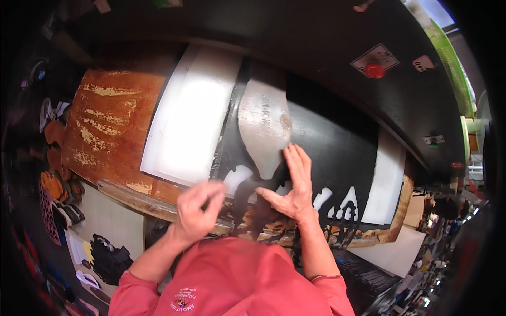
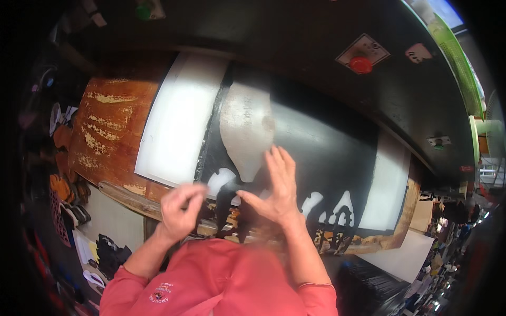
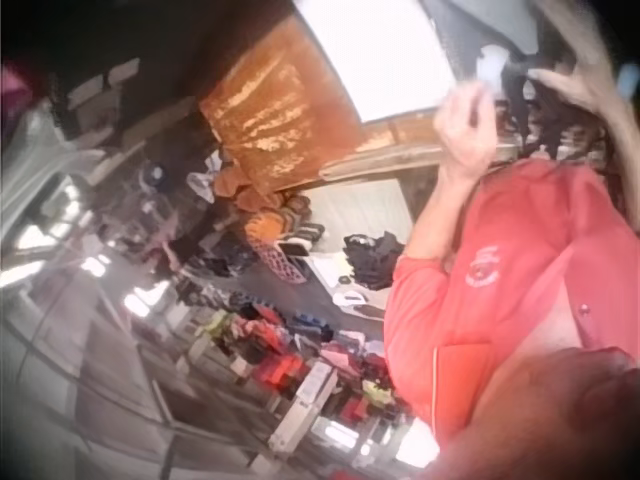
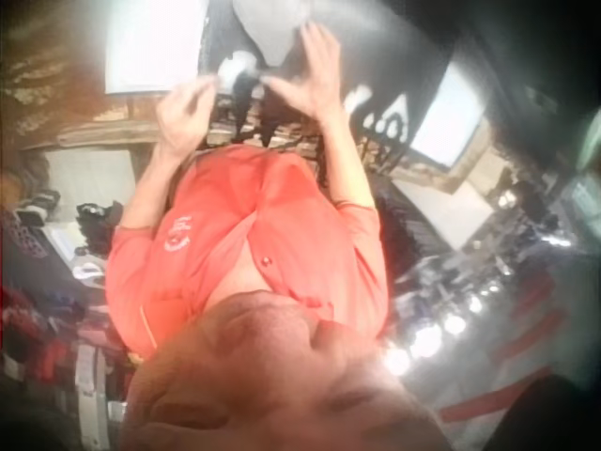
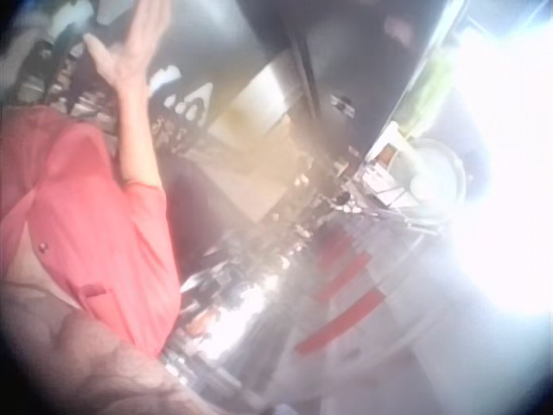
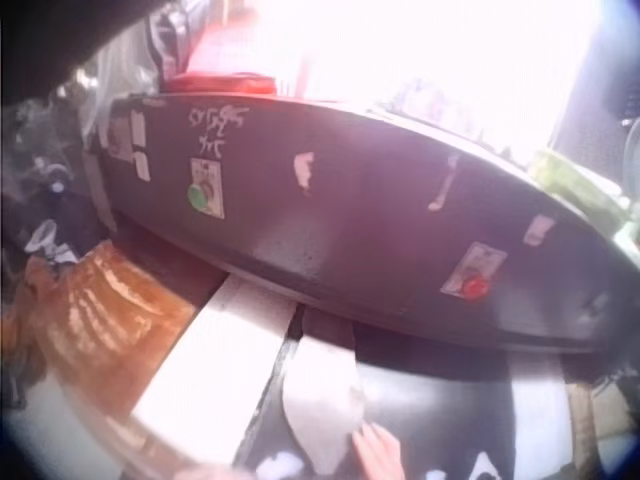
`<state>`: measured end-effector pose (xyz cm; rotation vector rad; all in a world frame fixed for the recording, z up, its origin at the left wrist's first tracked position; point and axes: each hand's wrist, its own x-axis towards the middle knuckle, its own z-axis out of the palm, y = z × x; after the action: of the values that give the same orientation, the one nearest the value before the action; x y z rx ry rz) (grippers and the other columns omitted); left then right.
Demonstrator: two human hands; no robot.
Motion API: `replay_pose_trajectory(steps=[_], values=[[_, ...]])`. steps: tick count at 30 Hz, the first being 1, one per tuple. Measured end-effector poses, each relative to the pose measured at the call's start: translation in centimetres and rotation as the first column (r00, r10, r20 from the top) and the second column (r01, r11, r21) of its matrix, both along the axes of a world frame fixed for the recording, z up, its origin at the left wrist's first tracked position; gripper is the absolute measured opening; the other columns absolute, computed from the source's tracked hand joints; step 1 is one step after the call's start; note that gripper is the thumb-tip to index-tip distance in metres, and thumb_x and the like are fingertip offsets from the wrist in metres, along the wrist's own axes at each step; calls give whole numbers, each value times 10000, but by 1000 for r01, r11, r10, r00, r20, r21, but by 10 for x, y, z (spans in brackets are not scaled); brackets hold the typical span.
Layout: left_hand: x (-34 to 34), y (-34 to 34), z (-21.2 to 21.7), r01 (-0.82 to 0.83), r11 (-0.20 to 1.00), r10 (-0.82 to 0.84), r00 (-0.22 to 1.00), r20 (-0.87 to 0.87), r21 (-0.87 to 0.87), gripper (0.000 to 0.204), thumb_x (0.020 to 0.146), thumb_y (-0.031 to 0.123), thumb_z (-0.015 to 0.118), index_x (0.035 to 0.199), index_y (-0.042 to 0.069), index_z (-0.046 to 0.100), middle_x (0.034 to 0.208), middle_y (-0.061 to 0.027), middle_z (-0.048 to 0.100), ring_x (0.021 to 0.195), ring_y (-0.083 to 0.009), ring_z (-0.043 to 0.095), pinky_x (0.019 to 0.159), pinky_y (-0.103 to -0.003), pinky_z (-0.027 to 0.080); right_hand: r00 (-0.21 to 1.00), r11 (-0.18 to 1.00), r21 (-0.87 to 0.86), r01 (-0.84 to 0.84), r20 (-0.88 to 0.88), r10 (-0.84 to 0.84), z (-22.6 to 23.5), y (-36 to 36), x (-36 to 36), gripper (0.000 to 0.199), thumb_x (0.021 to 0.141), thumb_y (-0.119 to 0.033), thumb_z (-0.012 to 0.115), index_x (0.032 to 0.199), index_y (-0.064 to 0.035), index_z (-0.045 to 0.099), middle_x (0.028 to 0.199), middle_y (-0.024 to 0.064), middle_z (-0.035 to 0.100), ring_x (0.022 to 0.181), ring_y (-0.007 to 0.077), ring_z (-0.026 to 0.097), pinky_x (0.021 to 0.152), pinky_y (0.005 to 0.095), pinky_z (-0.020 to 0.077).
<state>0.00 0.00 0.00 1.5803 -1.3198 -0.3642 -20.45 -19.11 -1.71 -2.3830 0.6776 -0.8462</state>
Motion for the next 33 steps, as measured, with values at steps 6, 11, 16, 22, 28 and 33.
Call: replay_pose_trajectory(steps=[6,11,16,22,28,33], values=[[-68,22,-17,-167,984,168,986,-9,68,303,895,57,830,1131,17,644,1074,-143,669,717,-208,696,631,-339,562,992,996,-21,83,92,-81,-3,11,5,846,745,-272,961,1414,83,584,1434,311,599,1327,512,557,1120,555,483],[-76,29,-29,-275,945,290,955,-60,179,242,992,110,765,1144,40,591,622,-43,595,508,-182,580,509,-359,459,984,999,31,31,177,-35,8,22,-3,779,795,-230,906,1424,106,592,1457,310,609,1372,490,551,1140,527,483],[-60,42,-43,-145,982,150,988,-39,119,74,1044,25,668,1096,31,615,699,-9,583,578,-70,520,538,-266,407,820,873,296,386,323,-472,11,2,-98,343,970,-142,775,1270,4,695,1205,148,716,1117,255,686,981,373,561],[-50,47,-50,-112,993,115,989,-92,39,47,1075,-1,598,1106,28,617,741,83,483,641,0,380,554,-215,283,326,575,321,752,578,-748,36,-83,-265,203,1089,-237,671,995,-58,695,812,13,673,725,84,640,634,249,508],[-51,43,-49,-194,980,197,978,-66,43,40,1066,29,635,1104,42,635,787,55,584,709,-15,520,614,-214,398,436,557,82,827,533,-725,68,-153,-357,326,1119,-284,620,912,-42,689,711,-3,618,629,73,539,593,240,443],[-58,38,-41,-240,971,240,971,-17,10,50,1049,40,668,1093,31,646,714,53,558,670,-17,478,608,-227,395,499,626,242,741,425,-755,22,-56,-342,361,1117,-288,625,835,-63,641,674,-20,567,601,78,493,554,268,386]])
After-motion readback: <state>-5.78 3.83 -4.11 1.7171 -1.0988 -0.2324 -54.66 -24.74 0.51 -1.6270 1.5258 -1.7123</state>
